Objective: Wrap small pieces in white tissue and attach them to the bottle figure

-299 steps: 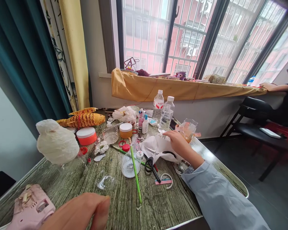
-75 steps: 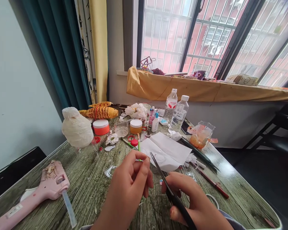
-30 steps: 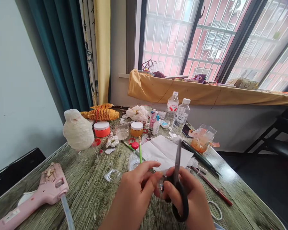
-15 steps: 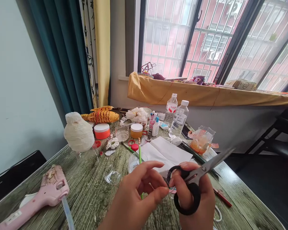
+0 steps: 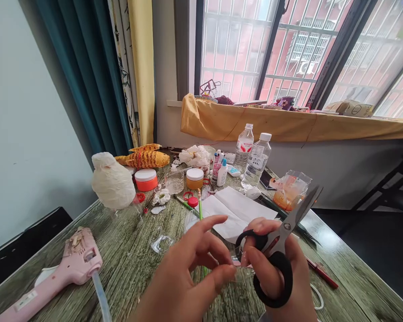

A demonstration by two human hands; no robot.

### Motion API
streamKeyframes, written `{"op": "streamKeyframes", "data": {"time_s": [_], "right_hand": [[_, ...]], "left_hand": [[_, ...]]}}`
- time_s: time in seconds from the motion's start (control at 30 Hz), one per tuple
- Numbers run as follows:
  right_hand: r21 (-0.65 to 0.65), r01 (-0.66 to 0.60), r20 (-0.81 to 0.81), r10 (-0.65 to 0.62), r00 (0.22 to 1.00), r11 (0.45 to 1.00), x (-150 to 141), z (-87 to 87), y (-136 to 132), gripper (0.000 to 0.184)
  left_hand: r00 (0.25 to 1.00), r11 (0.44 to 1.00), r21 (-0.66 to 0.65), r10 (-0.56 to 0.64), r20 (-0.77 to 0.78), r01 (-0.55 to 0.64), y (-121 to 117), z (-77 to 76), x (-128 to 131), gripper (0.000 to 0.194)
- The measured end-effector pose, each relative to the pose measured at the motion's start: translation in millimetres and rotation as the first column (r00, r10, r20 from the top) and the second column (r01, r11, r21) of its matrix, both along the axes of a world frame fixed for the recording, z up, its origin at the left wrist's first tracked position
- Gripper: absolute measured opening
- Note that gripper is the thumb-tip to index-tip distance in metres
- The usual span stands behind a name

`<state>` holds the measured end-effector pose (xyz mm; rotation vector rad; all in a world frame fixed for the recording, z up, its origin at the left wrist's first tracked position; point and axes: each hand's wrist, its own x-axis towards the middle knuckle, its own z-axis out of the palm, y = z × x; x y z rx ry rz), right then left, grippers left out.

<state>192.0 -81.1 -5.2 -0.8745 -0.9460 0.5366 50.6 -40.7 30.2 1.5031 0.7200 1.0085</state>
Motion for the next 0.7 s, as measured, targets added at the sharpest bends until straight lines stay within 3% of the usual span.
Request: {"op": "streamKeyframes", "data": {"time_s": [0.17, 0.3, 0.4, 0.5, 0.6, 0.7], "right_hand": [[0.08, 0.042, 0.024, -0.044, 0.999, 0.996, -16.3, 8.0, 0.6, 0.023], [0.094, 0.038, 0.137, -0.05, 0.989, 0.995, -18.5, 9.5, 2.4, 0.026], [0.062, -0.004, 0.221, -0.01, 0.975, 0.998, -12.1, 8.5, 3.3, 0.028], [0.087, -0.021, 0.243, -0.001, 0.97, 0.996, -5.6, 9.1, 3.7, 0.028], [0.162, 0.007, 0.309, -0.058, 0.949, 0.987, -3.0, 10.7, 3.6, 0.029], [0.231, 0.092, 0.36, -0.173, 0.917, 0.969, -2.1, 11.1, 2.7, 0.03]], "left_hand": [[0.988, 0.996, -0.085, -0.019, 0.151, 0.032, 6.5, -3.2, 2.9, 0.041], [0.963, 0.994, -0.054, 0.109, 0.247, -0.099, 10.9, -5.9, 2.2, 0.036], [0.964, 0.986, -0.038, 0.167, 0.207, -0.162, 7.9, -1.4, 1.5, 0.027], [0.979, 0.991, -0.05, 0.134, 0.151, -0.128, 3.6, 2.6, 1.4, 0.019], [0.988, 0.997, -0.014, 0.081, 0.133, -0.079, 2.3, 2.1, 0.1, 0.017], [0.987, 0.986, 0.073, 0.147, 0.06, -0.151, 2.5, -0.1, -2.6, 0.018]]}}
